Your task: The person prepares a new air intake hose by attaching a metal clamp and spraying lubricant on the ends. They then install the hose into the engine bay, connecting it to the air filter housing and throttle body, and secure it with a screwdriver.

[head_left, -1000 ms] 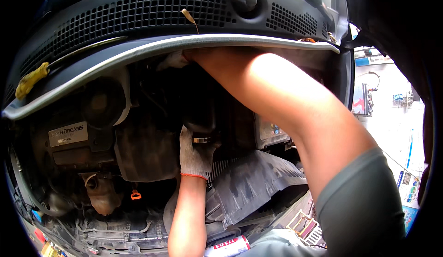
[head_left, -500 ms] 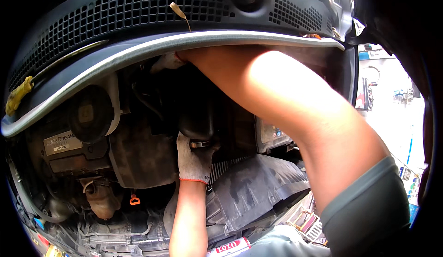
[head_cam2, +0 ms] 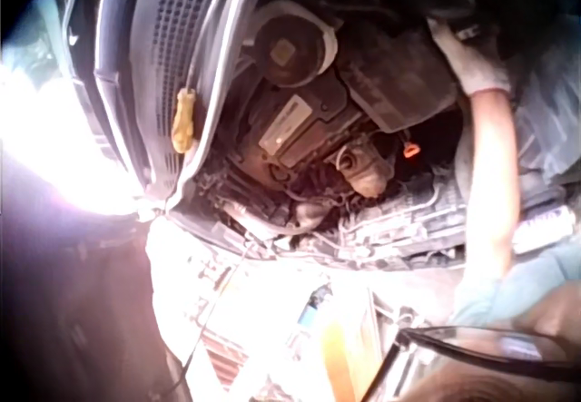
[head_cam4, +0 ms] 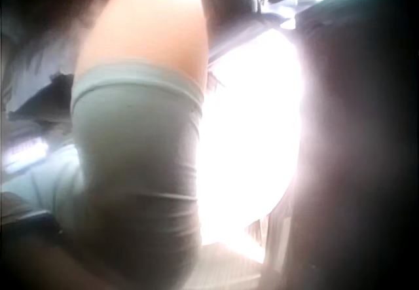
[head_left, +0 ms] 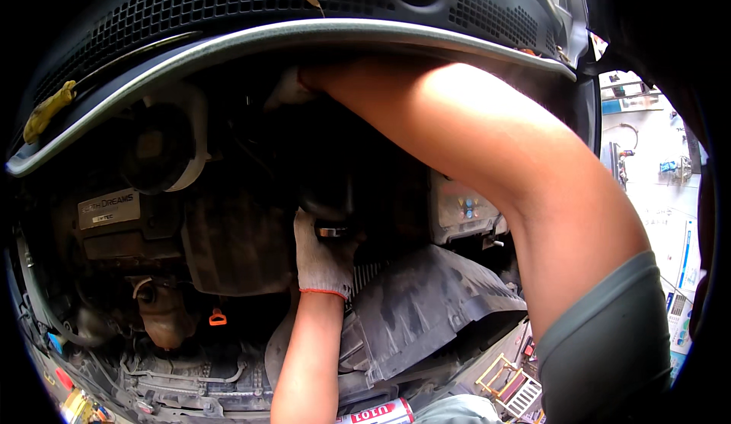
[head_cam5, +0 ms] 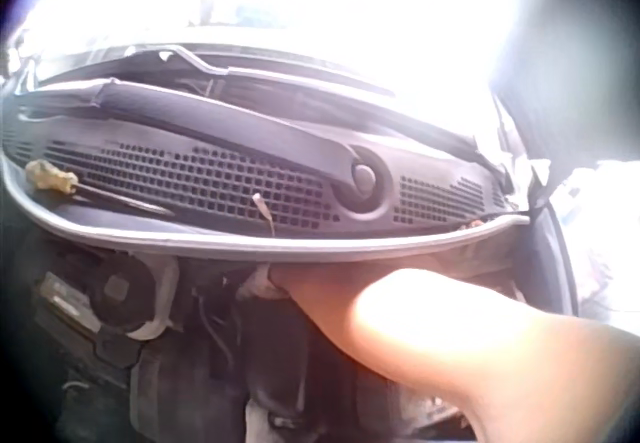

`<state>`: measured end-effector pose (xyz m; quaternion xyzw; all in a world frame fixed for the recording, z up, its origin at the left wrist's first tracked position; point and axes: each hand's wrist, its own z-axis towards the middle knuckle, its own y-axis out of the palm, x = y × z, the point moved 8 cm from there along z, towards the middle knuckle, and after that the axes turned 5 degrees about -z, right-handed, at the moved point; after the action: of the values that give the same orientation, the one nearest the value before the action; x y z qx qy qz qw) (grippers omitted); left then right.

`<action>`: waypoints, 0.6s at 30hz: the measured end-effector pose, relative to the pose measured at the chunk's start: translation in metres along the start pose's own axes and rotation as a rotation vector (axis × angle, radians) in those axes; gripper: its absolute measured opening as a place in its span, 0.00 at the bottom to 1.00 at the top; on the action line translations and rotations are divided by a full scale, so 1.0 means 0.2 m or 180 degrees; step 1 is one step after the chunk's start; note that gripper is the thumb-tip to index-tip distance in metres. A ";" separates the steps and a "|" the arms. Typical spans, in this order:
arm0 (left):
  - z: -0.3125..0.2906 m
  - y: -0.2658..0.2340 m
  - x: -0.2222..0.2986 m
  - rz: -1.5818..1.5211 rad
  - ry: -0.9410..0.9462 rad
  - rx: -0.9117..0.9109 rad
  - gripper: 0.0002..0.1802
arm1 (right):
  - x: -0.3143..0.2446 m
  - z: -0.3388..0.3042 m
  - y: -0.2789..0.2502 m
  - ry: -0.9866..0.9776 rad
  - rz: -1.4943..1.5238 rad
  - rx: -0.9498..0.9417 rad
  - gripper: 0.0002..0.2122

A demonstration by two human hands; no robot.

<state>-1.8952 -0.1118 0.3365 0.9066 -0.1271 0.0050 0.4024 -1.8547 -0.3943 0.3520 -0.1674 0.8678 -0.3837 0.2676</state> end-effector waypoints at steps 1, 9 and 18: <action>0.00 0.00 0.00 -0.0022 0.0011 -0.0006 0.26 | 0.01 -0.01 0.00 -0.0002 -0.0004 0.0007 0.44; 0.03 -0.04 -0.05 0.0243 0.0256 0.0121 0.24 | 0.00 -0.02 0.01 -0.0053 -0.0054 0.0057 0.43; 0.03 -0.02 -0.14 -0.0093 -0.0125 0.0213 0.30 | 0.08 0.02 0.04 0.0210 -0.0102 0.0017 0.42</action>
<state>-1.9224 -0.1082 0.3266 0.9212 -0.1215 -0.0145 0.3693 -1.8649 -0.3985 0.3377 -0.1678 0.8724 -0.3956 0.2331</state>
